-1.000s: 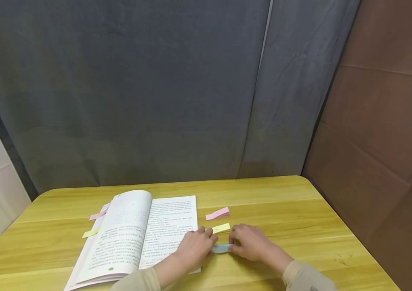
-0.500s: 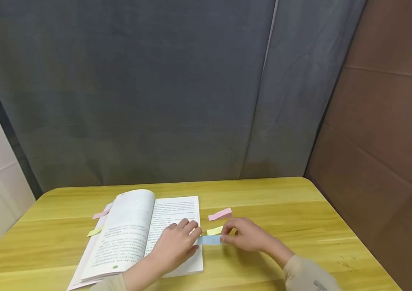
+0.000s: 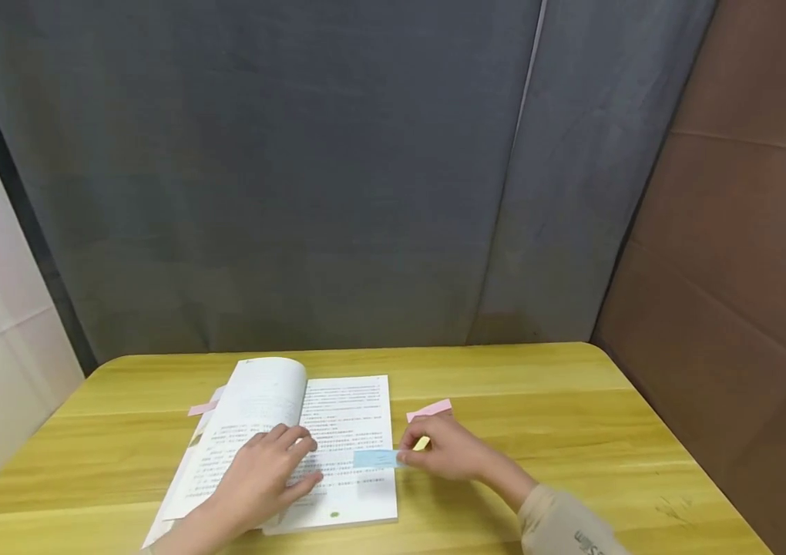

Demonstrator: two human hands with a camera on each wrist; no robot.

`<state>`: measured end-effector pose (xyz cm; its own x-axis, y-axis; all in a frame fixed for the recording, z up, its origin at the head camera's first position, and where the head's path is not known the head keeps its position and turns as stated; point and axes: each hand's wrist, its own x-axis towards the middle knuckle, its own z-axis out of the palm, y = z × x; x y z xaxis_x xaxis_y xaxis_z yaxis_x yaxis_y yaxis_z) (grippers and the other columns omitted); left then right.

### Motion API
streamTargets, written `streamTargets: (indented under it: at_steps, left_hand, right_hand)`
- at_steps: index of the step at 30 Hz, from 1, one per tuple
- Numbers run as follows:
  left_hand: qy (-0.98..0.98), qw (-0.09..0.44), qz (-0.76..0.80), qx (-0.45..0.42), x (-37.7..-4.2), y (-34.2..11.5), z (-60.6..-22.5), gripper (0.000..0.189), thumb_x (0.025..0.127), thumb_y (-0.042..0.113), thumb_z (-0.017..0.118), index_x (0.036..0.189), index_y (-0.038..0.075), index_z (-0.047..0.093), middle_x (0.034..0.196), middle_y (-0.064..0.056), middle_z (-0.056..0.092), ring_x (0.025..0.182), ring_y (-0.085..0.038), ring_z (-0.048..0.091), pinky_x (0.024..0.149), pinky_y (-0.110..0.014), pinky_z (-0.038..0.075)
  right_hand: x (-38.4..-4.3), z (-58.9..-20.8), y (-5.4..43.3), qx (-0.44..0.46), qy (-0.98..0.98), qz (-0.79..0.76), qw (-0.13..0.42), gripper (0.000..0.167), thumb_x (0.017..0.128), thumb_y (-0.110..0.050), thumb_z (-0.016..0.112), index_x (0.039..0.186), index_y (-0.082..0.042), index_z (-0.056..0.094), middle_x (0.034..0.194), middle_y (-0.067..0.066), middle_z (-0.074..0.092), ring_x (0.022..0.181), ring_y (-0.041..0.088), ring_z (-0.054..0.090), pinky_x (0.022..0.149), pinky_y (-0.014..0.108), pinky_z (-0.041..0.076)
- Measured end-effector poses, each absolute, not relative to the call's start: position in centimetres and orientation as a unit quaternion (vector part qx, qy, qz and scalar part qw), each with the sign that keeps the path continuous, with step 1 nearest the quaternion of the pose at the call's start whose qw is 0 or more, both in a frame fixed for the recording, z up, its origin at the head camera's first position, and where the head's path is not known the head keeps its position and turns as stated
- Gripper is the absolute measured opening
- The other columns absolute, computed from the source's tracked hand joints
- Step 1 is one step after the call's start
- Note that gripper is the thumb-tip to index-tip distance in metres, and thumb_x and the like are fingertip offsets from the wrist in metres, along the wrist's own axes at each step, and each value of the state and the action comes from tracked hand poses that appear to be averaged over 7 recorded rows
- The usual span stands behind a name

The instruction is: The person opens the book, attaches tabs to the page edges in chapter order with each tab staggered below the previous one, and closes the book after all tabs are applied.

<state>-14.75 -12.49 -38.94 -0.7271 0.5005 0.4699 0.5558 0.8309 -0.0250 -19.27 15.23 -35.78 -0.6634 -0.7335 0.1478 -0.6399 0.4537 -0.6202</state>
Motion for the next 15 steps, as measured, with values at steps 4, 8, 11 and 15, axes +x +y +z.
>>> streamTargets:
  at_steps: [4,8,11,15]
  left_hand:
    - [-0.934,0.234,-0.056,-0.264,-14.2,-13.8,-39.2,0.034,0.072,0.041,0.065,0.089,0.012,0.061,0.088,0.001,0.054,0.076,-0.016,0.05,0.055,-0.032,0.044]
    - [-0.942,0.221,-0.058,-0.246,-13.7,-14.5,-39.2,0.039,0.071,0.044,0.065,0.092,0.012,0.06,0.087,0.001,0.054,0.074,-0.017,0.052,0.044,-0.029,0.041]
    - [-0.949,0.202,-0.066,-0.234,-13.4,-14.8,-39.3,0.045,0.071,0.048,0.064,0.099,0.012,0.058,0.089,-0.001,0.056,0.075,-0.019,0.055,0.042,-0.03,0.039]
    - [-0.946,0.206,-0.081,-0.236,-13.1,-14.8,-39.4,0.052,0.071,0.051,0.063,0.107,0.015,0.054,0.09,-0.002,0.057,0.064,-0.019,0.056,0.04,-0.029,0.037]
  right_hand:
    - [-19.3,-35.8,15.1,-0.408,0.848,-0.332,0.066,0.006,0.083,-0.019,0.06,0.078,-0.019,0.06,0.082,-0.012,0.056,0.082,0.008,0.052,0.068,0.026,0.046]
    - [-19.3,-35.7,14.7,-0.41,0.843,-0.341,0.075,0.006,0.084,-0.02,0.06,0.079,-0.018,0.06,0.081,-0.012,0.054,0.08,0.007,0.052,0.07,0.026,0.046]
    - [-19.3,-35.8,14.2,-0.408,0.84,-0.347,0.09,0.006,0.084,-0.02,0.06,0.08,-0.017,0.061,0.082,-0.012,0.055,0.08,0.006,0.052,0.071,0.027,0.045]
    - [-19.3,-36.0,13.3,-0.41,0.841,-0.34,0.094,0.005,0.084,-0.019,0.06,0.079,-0.017,0.061,0.084,-0.011,0.056,0.079,0.005,0.051,0.073,0.026,0.044]
